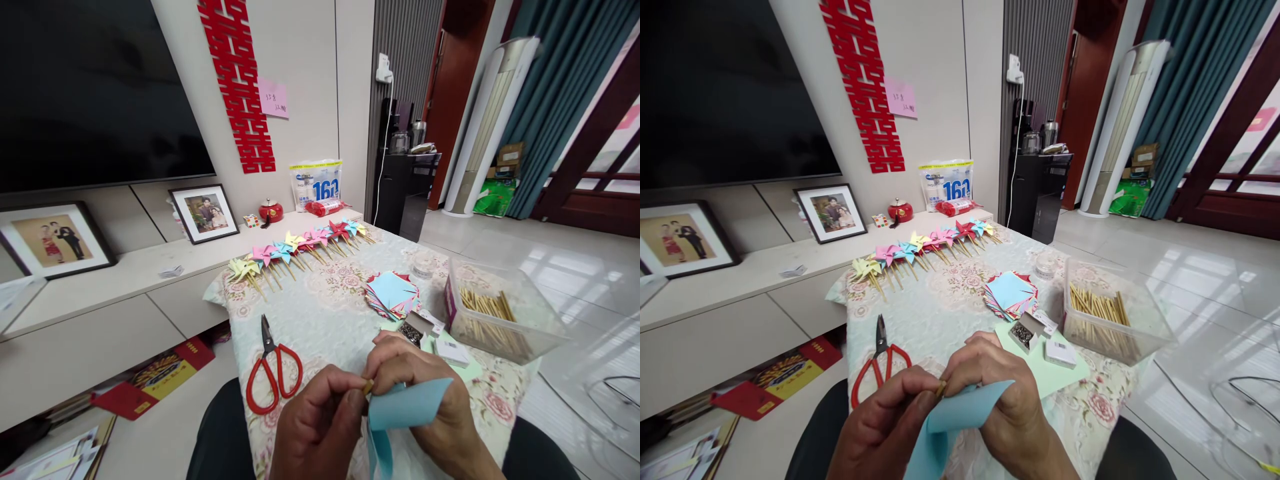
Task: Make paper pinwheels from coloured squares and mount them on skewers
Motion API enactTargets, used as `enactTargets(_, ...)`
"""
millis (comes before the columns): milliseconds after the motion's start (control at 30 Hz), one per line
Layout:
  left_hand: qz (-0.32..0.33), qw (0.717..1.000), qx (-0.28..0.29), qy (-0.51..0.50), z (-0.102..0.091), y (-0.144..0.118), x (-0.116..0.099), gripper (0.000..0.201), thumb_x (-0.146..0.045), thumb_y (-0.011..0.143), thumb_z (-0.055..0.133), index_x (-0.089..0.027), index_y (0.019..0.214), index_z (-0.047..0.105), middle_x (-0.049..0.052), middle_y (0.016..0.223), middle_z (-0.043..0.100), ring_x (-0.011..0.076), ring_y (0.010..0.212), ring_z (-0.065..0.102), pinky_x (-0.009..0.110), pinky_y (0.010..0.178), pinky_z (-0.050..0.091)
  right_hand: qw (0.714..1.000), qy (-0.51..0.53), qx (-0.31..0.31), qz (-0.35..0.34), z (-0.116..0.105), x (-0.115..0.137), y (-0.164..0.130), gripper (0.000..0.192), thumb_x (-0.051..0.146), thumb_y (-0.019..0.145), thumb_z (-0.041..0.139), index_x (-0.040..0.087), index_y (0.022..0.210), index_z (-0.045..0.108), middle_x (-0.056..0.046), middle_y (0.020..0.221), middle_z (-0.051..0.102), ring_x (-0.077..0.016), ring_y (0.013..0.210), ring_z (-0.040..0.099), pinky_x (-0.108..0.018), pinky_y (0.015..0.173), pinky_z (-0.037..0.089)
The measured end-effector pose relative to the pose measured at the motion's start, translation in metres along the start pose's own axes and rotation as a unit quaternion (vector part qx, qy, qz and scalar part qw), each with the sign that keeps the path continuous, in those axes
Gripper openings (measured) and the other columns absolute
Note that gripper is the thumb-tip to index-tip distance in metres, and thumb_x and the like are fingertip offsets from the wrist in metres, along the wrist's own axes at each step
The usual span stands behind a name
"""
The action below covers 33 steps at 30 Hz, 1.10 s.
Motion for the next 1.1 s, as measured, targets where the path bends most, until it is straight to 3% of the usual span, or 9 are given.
enactTargets(167, -0.038, 0.999, 0.021, -0.022, -0.007, 0.006, 0.011, 0.036, -0.049, 0.072, 0.081, -0.016, 0.081, 0.073, 0.002, 0.063, 0.064, 0.0099, 0.056, 0.049, 0.022, 0.054, 0.039, 1.000, 0.004, -0.011, -0.004, 0.000, -0.001, 0.002, 0.015, 0.020, 0.094, 0.063, 0.021, 0.079, 0.065, -0.001, 0.079, 0.069, -0.0150, 0.070, 0.065, -0.037, 0.082, 0.051)
enactTargets(433, -0.026, 0.999, 0.029, -0.003, -0.010, 0.008, 0.012, 0.033, -0.048, 0.074, 0.080, -0.016, 0.080, 0.073, 0.003, 0.065, 0.064, 0.0109, 0.059, 0.050, 0.022, 0.055, 0.040, 1.000, -0.004, 0.003, -0.003, 0.000, -0.004, 0.001, 0.013, 0.022, 0.093, 0.065, 0.022, 0.080, 0.067, -0.001, 0.078, 0.070, -0.0164, 0.070, 0.065, -0.037, 0.081, 0.053)
enactTargets(700, 0.012, 0.999, 0.026, 0.017, -0.007, 0.003, 0.009, 0.032, -0.048, 0.076, 0.077, -0.017, 0.079, 0.072, 0.001, 0.064, 0.060, 0.0109, 0.058, 0.046, 0.022, 0.055, 0.038, 1.000, -0.015, 0.003, -0.004, -0.001, -0.002, 0.002, 0.017, 0.024, 0.095, 0.062, 0.022, 0.078, 0.067, -0.002, 0.075, 0.071, -0.0168, 0.067, 0.065, -0.039, 0.083, 0.053)
enactTargets(933, 0.036, 0.996, 0.030, 0.081, -0.007, 0.001, 0.003, 0.036, -0.053, 0.078, 0.073, -0.017, 0.077, 0.072, 0.000, 0.061, 0.054, 0.0113, 0.057, 0.042, 0.022, 0.054, 0.037, 1.000, -0.025, 0.007, 0.006, -0.001, -0.002, -0.001, 0.018, 0.021, 0.096, 0.059, 0.023, 0.079, 0.065, 0.001, 0.075, 0.071, -0.0153, 0.068, 0.068, -0.042, 0.098, 0.045)
enactTargets(1100, 0.076, 0.987, -0.009, 0.141, -0.004, -0.004, -0.002, 0.034, -0.052, 0.081, 0.069, -0.018, 0.077, 0.074, 0.000, 0.061, 0.052, 0.0107, 0.054, 0.038, 0.021, 0.050, 0.033, 0.999, -0.029, -0.008, 0.023, 0.000, -0.004, -0.003, 0.019, 0.022, 0.096, 0.059, 0.024, 0.078, 0.065, 0.002, 0.072, 0.072, -0.0160, 0.067, 0.069, -0.043, 0.102, 0.043)
Point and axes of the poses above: each hand's wrist, its own y-axis towards the middle knuckle, its own z-axis out of the palm, x = y × z, the point moved 2 cm from there along y, towards the middle knuckle
